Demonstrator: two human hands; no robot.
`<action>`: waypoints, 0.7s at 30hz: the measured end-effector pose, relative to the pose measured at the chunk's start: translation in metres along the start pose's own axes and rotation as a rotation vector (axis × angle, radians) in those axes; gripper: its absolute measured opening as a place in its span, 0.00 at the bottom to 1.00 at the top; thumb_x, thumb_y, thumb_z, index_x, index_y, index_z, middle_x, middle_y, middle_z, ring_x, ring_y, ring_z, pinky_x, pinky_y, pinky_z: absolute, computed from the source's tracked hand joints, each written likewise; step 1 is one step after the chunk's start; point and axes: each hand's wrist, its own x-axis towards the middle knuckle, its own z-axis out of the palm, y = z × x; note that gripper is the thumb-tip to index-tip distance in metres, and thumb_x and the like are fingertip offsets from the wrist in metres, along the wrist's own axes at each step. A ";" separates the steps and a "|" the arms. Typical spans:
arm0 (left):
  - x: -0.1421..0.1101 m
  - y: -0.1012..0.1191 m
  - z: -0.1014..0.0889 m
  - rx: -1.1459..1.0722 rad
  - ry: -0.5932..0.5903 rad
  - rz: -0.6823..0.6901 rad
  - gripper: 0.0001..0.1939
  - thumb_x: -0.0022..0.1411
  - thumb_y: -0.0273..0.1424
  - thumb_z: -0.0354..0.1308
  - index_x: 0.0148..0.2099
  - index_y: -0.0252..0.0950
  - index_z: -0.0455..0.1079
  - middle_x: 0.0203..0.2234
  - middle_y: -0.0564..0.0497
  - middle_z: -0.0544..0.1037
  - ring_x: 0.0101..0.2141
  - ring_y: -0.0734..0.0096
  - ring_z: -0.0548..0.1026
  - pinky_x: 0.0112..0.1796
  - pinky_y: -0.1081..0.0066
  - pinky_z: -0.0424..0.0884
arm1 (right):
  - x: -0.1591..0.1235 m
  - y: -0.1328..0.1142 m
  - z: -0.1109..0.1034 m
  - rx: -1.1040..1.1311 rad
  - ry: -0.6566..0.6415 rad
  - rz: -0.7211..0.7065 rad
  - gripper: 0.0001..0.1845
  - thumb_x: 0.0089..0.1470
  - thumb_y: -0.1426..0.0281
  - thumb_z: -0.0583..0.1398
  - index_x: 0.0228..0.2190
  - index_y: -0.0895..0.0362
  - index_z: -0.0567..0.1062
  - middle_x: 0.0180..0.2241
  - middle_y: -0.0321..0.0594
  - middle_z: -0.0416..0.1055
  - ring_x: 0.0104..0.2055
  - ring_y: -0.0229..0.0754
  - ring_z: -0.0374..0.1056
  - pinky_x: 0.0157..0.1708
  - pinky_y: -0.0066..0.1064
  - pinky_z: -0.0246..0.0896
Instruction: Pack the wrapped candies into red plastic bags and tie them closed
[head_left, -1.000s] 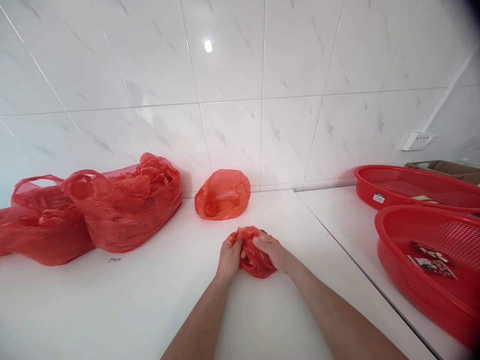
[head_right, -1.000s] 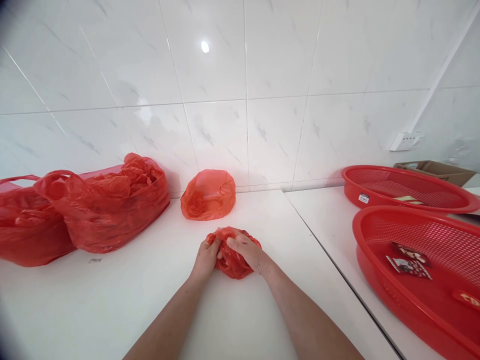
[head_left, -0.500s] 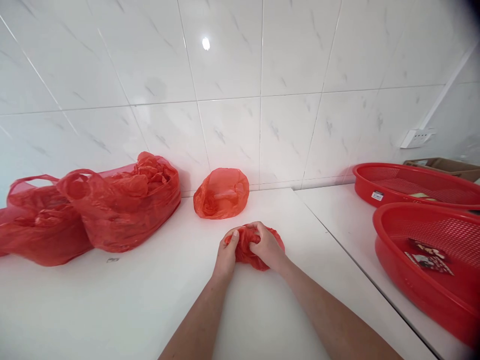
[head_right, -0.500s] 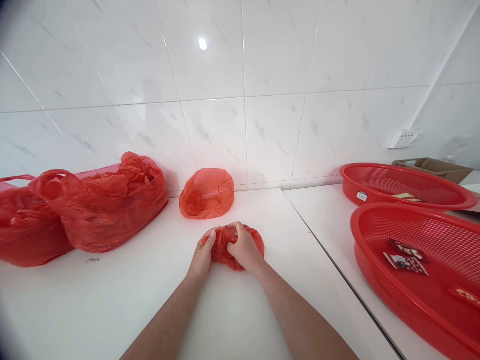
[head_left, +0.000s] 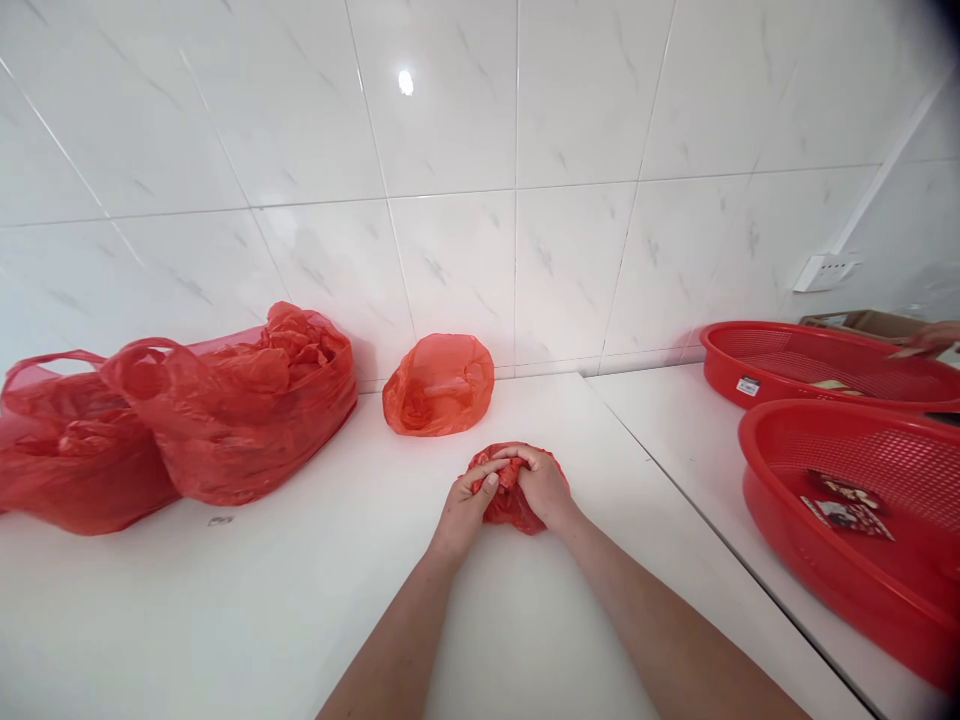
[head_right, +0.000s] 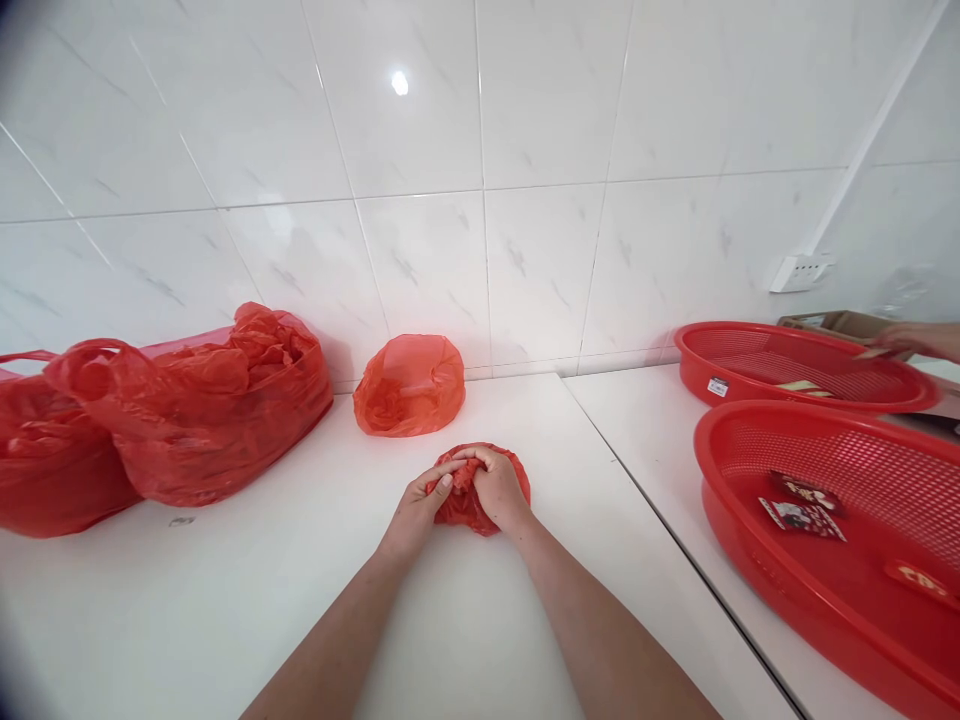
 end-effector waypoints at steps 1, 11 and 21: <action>0.000 0.000 -0.001 0.005 0.003 -0.005 0.20 0.59 0.43 0.54 0.50 0.40 0.72 0.49 0.46 0.73 0.51 0.57 0.68 0.52 0.60 0.62 | 0.001 0.000 -0.002 0.027 -0.007 0.024 0.18 0.43 0.75 0.51 0.34 0.51 0.77 0.40 0.33 0.74 0.42 0.40 0.69 0.44 0.33 0.63; 0.004 -0.015 -0.006 0.215 0.224 0.205 0.21 0.63 0.42 0.49 0.55 0.43 0.67 0.47 0.47 0.71 0.50 0.64 0.67 0.53 0.63 0.61 | 0.008 0.008 -0.012 0.511 0.054 0.197 0.14 0.41 0.62 0.65 0.30 0.57 0.76 0.31 0.41 0.75 0.35 0.44 0.70 0.41 0.37 0.65; 0.008 -0.012 -0.030 0.366 0.651 0.183 0.20 0.65 0.42 0.44 0.46 0.38 0.72 0.45 0.46 0.73 0.47 0.63 0.69 0.50 0.62 0.63 | 0.024 0.022 -0.051 -0.196 0.541 0.155 0.14 0.42 0.69 0.55 0.35 0.56 0.69 0.30 0.37 0.70 0.29 0.40 0.66 0.29 0.30 0.60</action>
